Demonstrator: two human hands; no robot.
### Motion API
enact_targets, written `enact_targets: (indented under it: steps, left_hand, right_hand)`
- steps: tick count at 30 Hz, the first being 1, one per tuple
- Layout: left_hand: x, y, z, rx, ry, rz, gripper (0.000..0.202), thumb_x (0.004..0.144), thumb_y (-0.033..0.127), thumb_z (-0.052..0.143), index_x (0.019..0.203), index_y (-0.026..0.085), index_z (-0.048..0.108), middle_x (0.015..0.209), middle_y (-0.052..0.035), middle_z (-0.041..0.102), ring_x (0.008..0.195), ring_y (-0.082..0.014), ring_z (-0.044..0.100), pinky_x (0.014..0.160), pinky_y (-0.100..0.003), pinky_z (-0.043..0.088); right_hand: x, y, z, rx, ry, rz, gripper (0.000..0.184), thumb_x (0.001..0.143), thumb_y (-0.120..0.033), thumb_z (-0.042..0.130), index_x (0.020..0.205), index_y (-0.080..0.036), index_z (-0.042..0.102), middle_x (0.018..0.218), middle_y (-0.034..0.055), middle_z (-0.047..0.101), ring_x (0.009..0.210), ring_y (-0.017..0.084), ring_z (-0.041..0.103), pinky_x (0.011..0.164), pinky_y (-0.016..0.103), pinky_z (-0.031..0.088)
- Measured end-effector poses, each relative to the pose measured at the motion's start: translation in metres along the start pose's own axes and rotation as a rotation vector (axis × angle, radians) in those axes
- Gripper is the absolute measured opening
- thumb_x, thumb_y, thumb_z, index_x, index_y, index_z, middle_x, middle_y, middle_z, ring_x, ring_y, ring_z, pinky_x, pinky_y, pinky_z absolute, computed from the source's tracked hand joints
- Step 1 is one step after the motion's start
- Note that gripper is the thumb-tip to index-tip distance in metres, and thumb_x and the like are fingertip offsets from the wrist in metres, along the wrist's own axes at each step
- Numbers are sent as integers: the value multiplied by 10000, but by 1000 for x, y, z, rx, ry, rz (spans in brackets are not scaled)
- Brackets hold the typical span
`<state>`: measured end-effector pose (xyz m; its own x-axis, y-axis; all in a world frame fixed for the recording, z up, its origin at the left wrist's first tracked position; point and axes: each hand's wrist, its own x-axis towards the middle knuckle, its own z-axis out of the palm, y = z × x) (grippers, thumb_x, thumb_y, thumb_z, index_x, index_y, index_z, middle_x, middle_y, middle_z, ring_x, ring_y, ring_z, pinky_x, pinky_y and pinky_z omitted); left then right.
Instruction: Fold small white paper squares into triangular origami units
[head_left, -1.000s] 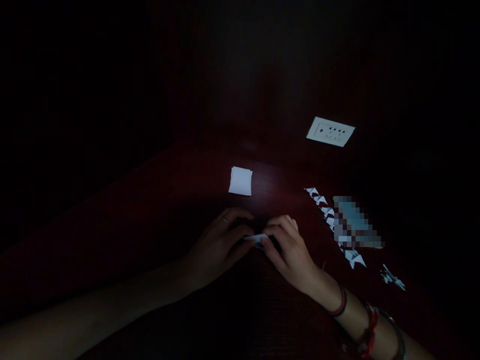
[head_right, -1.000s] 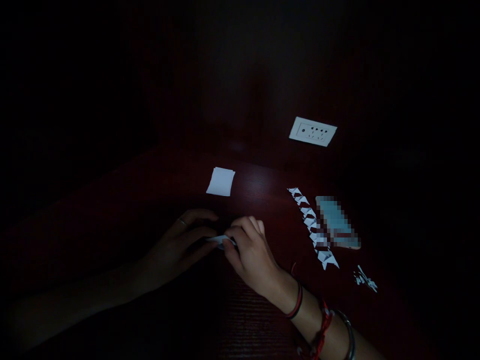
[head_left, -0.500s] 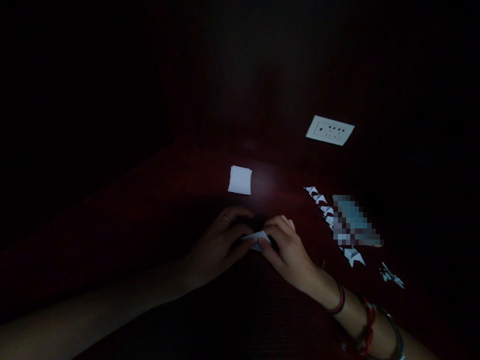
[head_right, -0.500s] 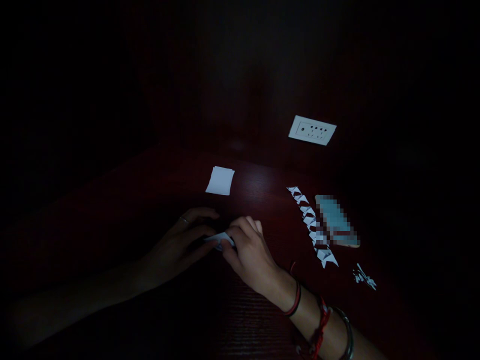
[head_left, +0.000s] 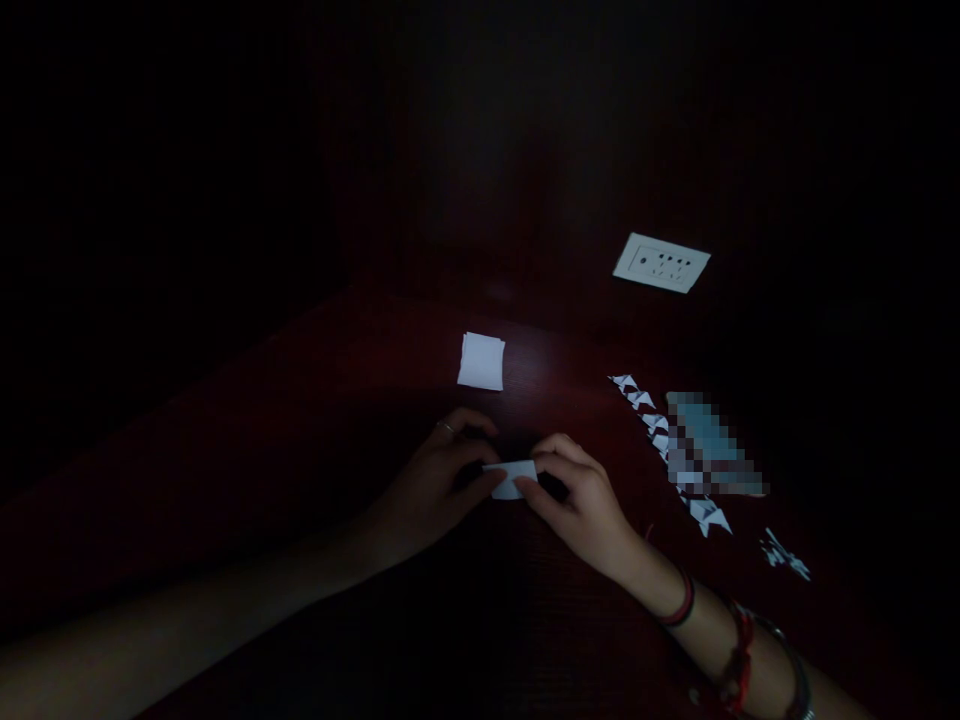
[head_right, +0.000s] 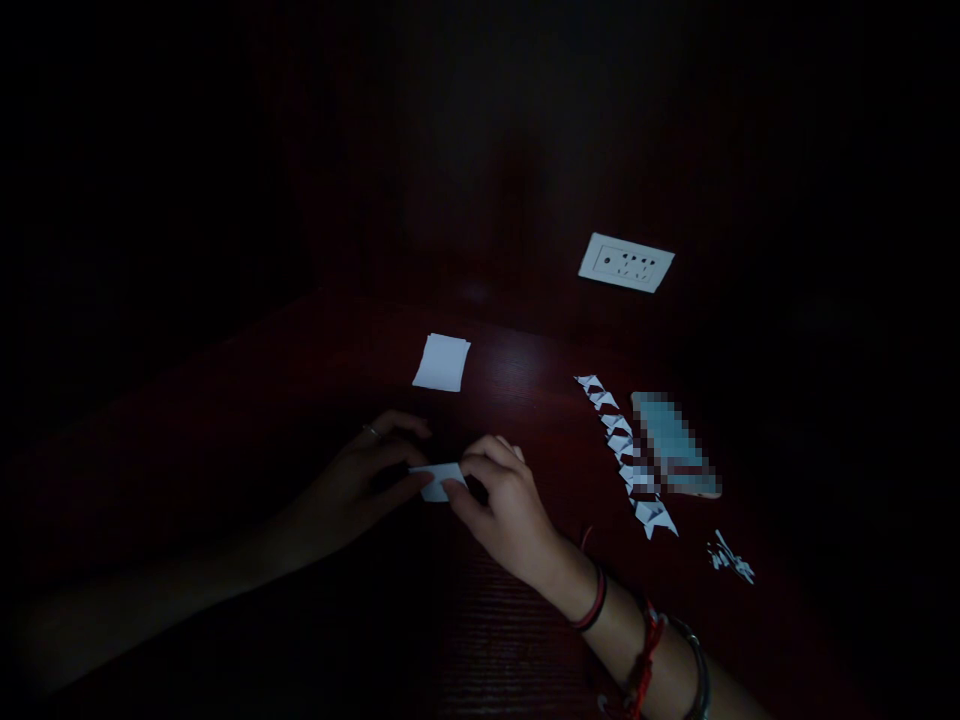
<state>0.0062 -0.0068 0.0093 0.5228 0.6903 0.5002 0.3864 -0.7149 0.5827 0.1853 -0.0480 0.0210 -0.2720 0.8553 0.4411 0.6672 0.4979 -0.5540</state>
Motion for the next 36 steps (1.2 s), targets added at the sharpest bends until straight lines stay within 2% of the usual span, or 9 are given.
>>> enact_targets:
  steps: [6,15,20,25,30,36]
  left_hand:
    - [0,0,2,13,-23,42,46,795,208,531,813,204,573,1065,-21,436,1015,-181,441,844,-345,408]
    - [-2,4,2,25,-85,88,73,815,155,481,834,193,540,1094,-29,400,1053,-172,404,869,-320,390]
    - [-2,4,2,48,-64,92,70,822,160,469,849,191,525,1093,-35,400,1044,-175,409,864,-324,400]
    - [0,-1,1,71,-7,37,54,816,192,489,788,183,535,1050,-30,419,990,-182,439,817,-339,420]
    - [0,-4,1,56,-17,-1,71,822,201,490,775,183,540,1049,-23,420,987,-173,443,819,-335,414]
    - [0,1,1,79,-14,20,67,809,188,497,762,183,544,1056,-22,424,999,-178,436,821,-336,419]
  right_hand:
    - [0,1,1,-26,-18,-16,81,765,-148,511,716,-170,571,769,17,515,752,145,476,689,301,378]
    - [-2,-3,4,-30,-14,2,26,747,-164,542,734,-175,562,758,8,527,737,144,481,691,306,368]
    - [0,-3,3,-54,-39,8,40,754,-162,535,725,-166,563,764,13,526,736,143,477,676,297,363]
    - [0,5,0,-36,-12,34,60,750,-141,532,716,-175,568,760,8,523,743,141,491,686,298,372]
    - [0,8,0,-33,-5,41,59,741,-140,541,703,-179,565,753,5,524,741,143,498,680,297,382]
    - [0,5,-1,-10,77,15,65,743,-159,552,793,-193,575,807,22,523,787,160,499,704,313,391]
